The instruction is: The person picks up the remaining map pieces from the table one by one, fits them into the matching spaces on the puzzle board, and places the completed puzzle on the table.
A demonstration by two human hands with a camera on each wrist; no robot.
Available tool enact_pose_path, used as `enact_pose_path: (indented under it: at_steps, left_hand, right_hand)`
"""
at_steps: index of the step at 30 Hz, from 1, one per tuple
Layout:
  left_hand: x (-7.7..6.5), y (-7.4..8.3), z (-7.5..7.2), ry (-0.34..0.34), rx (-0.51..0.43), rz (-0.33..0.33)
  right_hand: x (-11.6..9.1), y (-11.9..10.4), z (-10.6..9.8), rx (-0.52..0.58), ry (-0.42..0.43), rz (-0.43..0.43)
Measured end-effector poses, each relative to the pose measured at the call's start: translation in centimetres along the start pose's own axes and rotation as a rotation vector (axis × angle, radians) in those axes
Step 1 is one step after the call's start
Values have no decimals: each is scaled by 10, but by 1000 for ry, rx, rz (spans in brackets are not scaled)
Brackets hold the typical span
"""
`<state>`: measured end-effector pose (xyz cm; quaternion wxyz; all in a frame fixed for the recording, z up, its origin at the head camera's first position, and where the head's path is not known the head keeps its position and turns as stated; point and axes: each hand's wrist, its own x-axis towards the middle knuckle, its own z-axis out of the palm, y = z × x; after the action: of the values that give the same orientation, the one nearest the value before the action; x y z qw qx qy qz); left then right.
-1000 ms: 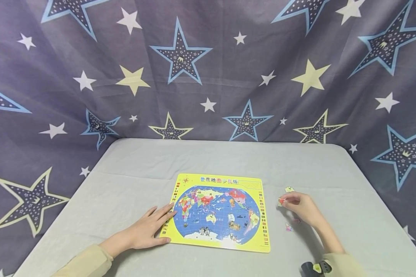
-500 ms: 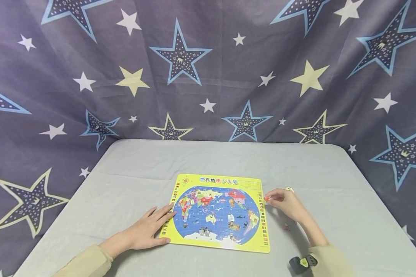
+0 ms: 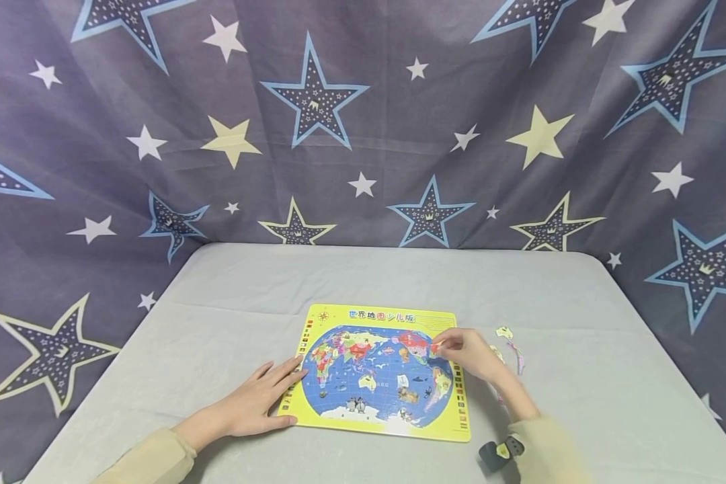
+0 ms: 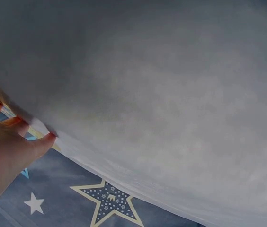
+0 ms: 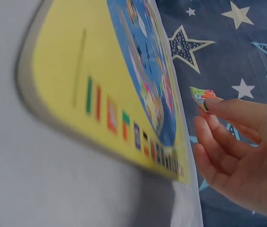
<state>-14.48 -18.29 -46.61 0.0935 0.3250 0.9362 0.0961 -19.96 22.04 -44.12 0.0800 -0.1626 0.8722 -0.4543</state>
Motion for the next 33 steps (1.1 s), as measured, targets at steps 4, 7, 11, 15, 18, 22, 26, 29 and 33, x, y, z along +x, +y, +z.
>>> enact_pose_path:
  at_steps: [4,7,11,15,18,22,26,29,33]
  left_hand:
    - [0,0,0,-3,-2,-3]
    - [0,0,0,-7,-6,-6]
    - [0,1,-1,-11,-12,-6]
    - [0,1,-2,-11,-17,-6]
    - [0,1,-1,-10,-15,-4]
    - [0,0,0,-10,-12,-4]
    - [0,0,0,-11,-9,-4]
    - [0,0,0,-9,-7,-3]
    - [0,0,0,-7,-8,-1]
  right_hand:
    - [6,-4,8,6,-23,20]
    - [10,-7,13,9,-38,21]
    - [14,-11,19,17,-61,-2]
    - [17,-16,26,42,-81,-12]
    - [20,-18,31,45,-91,-22]
    - [24,-22,39,40,-101,-52]
    - [24,-36,45,61,-112,-68]
    - [23,-47,49,80,-123,-77]
    - [30,-41,58,90,-144,-96]
